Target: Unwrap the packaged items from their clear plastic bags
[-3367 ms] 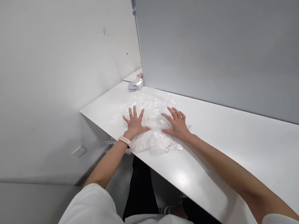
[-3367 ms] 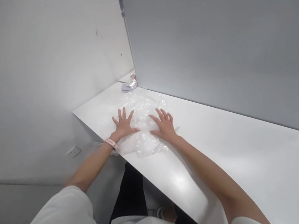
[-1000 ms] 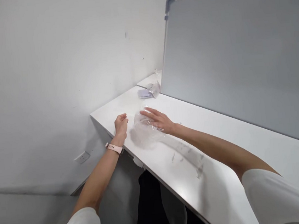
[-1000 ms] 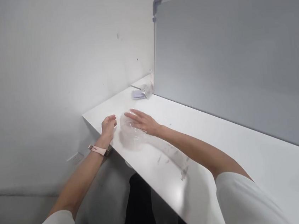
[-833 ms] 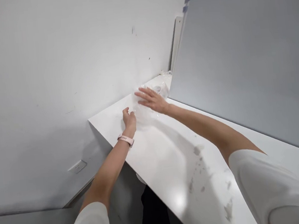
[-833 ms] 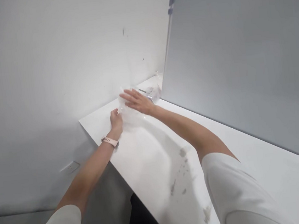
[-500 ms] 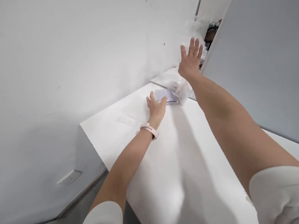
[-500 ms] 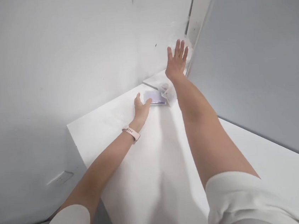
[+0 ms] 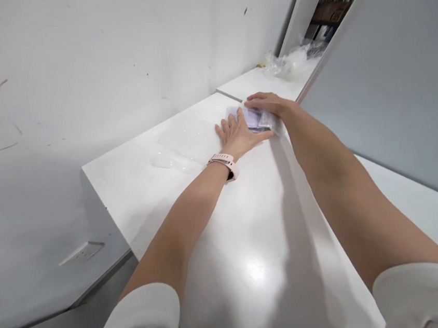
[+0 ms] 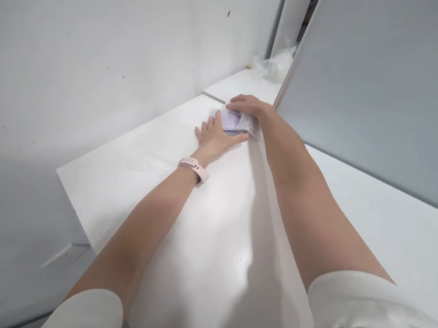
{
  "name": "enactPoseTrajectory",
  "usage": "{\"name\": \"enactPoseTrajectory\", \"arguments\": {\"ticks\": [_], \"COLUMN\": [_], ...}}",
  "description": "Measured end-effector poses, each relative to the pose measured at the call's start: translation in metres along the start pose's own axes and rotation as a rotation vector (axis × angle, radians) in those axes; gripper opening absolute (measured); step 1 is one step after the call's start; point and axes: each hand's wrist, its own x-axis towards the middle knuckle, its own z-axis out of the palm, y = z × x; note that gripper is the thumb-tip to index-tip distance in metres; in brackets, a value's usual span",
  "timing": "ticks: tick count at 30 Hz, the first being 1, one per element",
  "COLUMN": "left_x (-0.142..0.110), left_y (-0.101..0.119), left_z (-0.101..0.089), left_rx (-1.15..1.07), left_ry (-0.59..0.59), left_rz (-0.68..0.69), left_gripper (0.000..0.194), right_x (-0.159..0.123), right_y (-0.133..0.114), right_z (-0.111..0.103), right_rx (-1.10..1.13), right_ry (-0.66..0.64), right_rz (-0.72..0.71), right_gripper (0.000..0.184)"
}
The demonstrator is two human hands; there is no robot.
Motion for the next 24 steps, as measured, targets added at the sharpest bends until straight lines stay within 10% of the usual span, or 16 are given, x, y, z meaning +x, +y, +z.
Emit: {"name": "enactPoseTrajectory", "arguments": {"ticks": [11, 24], "left_x": [-0.121, -0.428], "left_y": [0.046, 0.23], "left_z": [0.001, 0.109], "left_rx": [0.242, 0.132], "left_ry": [-0.178, -0.74], "left_rz": [0.229, 0.864], "left_gripper": [0.123, 0.103], "right_x": [-0.193, -0.708], "right_y": [-0.036, -0.002], "right_z": [-0.013, -0.1], "right_rx": [0.113, -0.053], "right_ry": [-0.025, 0.598], "right_rz": [-0.063, 0.729], "right_gripper": [0.041, 0.046]}}
